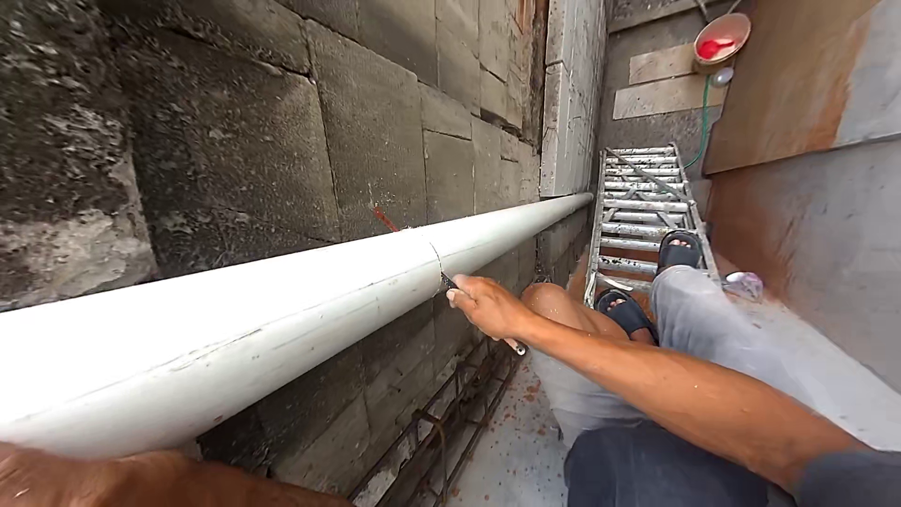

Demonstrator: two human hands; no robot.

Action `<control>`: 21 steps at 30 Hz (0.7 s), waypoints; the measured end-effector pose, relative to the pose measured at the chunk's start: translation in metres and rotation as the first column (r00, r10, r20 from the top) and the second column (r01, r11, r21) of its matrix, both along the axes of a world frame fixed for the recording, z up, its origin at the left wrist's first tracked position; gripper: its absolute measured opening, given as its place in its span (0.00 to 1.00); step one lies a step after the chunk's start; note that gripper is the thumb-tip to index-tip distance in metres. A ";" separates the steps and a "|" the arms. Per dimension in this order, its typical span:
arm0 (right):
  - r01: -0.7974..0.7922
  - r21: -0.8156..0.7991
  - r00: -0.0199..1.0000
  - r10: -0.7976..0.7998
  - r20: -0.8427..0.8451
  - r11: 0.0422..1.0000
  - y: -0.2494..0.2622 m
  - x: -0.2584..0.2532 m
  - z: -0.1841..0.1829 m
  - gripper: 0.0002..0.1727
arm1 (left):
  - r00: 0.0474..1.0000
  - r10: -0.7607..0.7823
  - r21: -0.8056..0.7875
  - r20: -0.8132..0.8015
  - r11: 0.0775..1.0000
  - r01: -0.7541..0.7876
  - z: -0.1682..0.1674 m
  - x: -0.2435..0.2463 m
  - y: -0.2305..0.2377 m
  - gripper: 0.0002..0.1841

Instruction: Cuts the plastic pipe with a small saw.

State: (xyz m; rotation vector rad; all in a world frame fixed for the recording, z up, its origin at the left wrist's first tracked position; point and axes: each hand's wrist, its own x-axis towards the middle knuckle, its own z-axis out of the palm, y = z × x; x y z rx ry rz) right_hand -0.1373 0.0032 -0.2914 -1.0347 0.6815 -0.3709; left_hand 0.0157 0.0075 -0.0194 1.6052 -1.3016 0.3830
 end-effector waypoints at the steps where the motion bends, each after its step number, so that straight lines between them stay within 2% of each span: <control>1: -0.005 0.010 1.000 0.005 0.000 1.000 0.002 0.000 -0.001 0.19 | 1.000 -0.015 -0.026 0.022 1.000 0.016 -0.003 -0.007 -0.001 0.07; 3: -0.037 0.031 0.999 0.037 0.008 0.999 0.000 -0.003 -0.002 0.19 | 0.997 0.006 -0.056 0.073 0.998 -0.002 -0.005 -0.037 -0.007 0.09; 5: -0.073 0.041 0.997 0.073 -0.004 0.997 -0.002 -0.009 0.000 0.19 | 0.986 0.129 -0.090 0.105 0.989 -0.119 -0.005 -0.061 -0.010 0.15; 9: -0.082 -0.020 0.994 0.080 -0.071 0.996 -0.003 -0.029 0.003 0.18 | 0.928 0.212 -0.142 0.308 0.974 -0.175 -0.018 -0.015 0.002 0.22; 11: -0.100 -0.072 0.989 0.091 -0.121 0.992 0.000 -0.038 -0.001 0.20 | 0.900 0.206 -0.153 0.384 0.976 -0.158 -0.020 -0.002 0.004 0.23; 14: -0.102 -0.103 0.984 0.085 -0.154 0.989 0.010 -0.052 -0.005 0.22 | 0.872 0.207 -0.154 0.443 0.976 -0.154 -0.022 0.005 0.003 0.24; 21: 0.009 -0.041 0.987 -0.016 -0.157 0.999 0.051 -0.077 -0.002 0.21 | 0.807 0.196 -0.102 0.557 0.981 -0.167 -0.018 0.001 -0.009 0.28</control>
